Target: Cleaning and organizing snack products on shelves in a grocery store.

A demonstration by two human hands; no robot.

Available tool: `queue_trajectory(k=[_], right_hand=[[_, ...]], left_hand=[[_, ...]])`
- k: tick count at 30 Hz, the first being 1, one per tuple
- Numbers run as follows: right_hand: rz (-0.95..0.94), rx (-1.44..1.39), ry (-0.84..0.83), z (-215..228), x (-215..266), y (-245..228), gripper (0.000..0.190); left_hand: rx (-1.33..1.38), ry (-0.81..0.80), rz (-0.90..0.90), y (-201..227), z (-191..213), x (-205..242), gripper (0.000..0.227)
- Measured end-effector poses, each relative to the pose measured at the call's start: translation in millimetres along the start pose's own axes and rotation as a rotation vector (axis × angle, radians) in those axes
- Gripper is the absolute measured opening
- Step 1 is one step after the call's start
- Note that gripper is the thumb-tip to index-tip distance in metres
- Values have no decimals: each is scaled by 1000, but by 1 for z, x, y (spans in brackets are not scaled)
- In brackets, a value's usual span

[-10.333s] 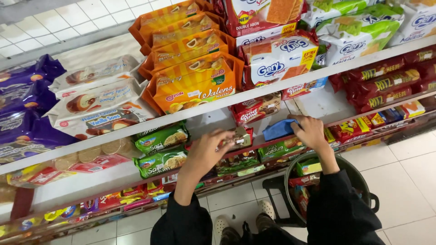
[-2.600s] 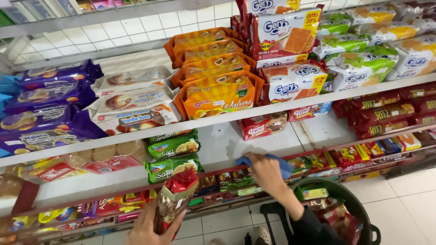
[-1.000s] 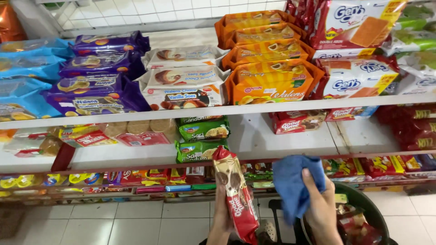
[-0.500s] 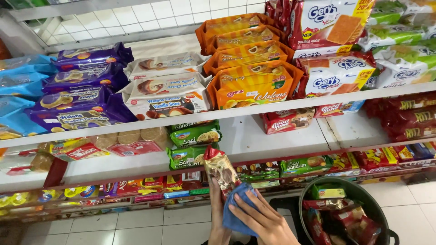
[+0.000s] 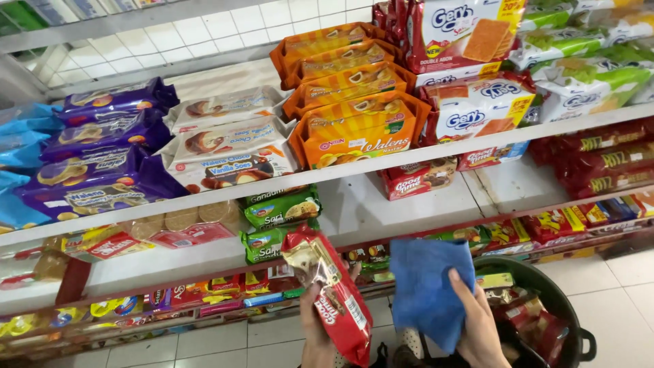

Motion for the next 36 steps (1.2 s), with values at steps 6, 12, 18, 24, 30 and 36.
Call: queue_trajectory(k=[6, 12, 18, 24, 30, 36], right_hand=[[919, 784, -330, -137, 77, -77, 68], [1078, 1180, -447, -168, 106, -49, 71], [1188, 1349, -399, -102, 75, 27, 60], [1201, 1002, -325, -23, 41, 60, 41], [576, 116, 362, 114, -35, 66, 33], [804, 747, -224, -83, 58, -42, 54]], left_hand=[[-20, 73, 248, -80, 11, 6, 67], [-265, 230, 145, -82, 32, -2, 69], [-43, 337, 146, -28, -16, -10, 80], [-27, 268, 48, -31, -18, -23, 80], [73, 91, 186, -69, -22, -18, 75], [-223, 200, 61, -81, -23, -15, 72]])
Point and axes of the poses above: each hand's wrist, its own x-axis away from the middle knuckle, its own z-axis out of the back of the hand, y = z × x, the point moved 9 cm from there along -x, towards the middle knuckle, and after that the axes turned 4 degrees about -z, right-handed, at the moved point
